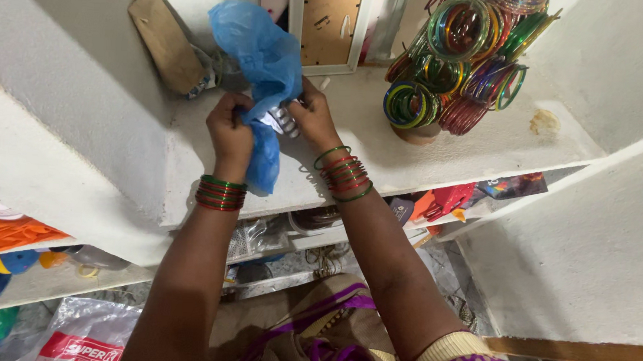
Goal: The person organizes items on a white shelf by picking up and placing various objects including a decorative flower, a matchbox, a pen, a small packet, a plastic bag, a container of pills, and a roll of tape. The person also moves a stack of bangles and a small mirror on the shelf.
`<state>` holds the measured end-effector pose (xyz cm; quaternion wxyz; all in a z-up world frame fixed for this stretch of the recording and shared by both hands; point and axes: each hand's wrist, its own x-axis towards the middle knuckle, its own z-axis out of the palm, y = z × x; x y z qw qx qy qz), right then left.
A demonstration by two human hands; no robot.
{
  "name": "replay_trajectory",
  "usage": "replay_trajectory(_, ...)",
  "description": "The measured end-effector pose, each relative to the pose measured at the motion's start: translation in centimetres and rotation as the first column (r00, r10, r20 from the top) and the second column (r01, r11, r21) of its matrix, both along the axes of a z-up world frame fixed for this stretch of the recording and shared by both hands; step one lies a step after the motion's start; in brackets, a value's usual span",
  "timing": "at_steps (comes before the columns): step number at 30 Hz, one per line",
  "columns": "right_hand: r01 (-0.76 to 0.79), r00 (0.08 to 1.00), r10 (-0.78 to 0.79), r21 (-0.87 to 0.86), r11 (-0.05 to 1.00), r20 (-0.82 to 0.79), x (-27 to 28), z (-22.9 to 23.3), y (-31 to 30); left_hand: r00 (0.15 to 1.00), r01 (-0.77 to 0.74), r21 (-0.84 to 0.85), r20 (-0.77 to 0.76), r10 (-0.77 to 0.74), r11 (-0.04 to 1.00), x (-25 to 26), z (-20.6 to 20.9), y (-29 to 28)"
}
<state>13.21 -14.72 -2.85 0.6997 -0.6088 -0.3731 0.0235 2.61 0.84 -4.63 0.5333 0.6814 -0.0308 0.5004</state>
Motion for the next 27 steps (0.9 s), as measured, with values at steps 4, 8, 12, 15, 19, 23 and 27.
replay_trajectory(4, -0.074, 0.993, 0.095, -0.258, 0.963, 0.071, -0.2, 0.0, -0.5, 0.971, 0.175, -0.307, 0.213, -0.112, 0.935, 1.1, -0.7, 1.9)
replay_trajectory(8, -0.145, 0.978, 0.171, -0.207, 0.968, 0.117, -0.4, 0.2, -0.5, 0.892, 0.450, -0.513, 0.296, -0.341, 0.731, -0.8, -0.1, 2.0)
replay_trajectory(12, 0.047, 0.997, -0.049, 0.029, 0.998, 0.052, -0.3, 1.8, -0.9, 0.776, 0.618, -0.551, 0.313, -0.548, 0.560, -2.6, 2.0, 1.3)
replay_trajectory(15, 0.041, 0.960, 0.018, 0.205, 0.978, -0.279, -1.1, 3.2, -1.4, 0.716, 0.672, -0.554, 0.318, -0.622, 0.491, -3.2, 3.2, 0.9)
replay_trajectory(19, 0.024, 0.888, 0.085, 0.231, 0.973, -0.451, -2.0, 4.1, -2.1, 0.674, 0.700, -0.539, 0.284, -0.682, 0.467, -3.5, 3.8, 0.8)
replay_trajectory(23, -0.036, 0.883, 0.131, 0.215, 0.976, -0.451, -1.1, 3.2, -1.9, 0.640, 0.707, -0.516, 0.174, -0.748, 0.484, -3.6, 3.3, 0.3)
replay_trajectory(27, -0.035, 0.785, 0.242, 0.348, 0.937, -0.570, 0.4, 2.0, -0.5, 0.668, 0.684, -0.420, 0.033, -0.743, 0.597, -3.7, 3.1, -0.5)
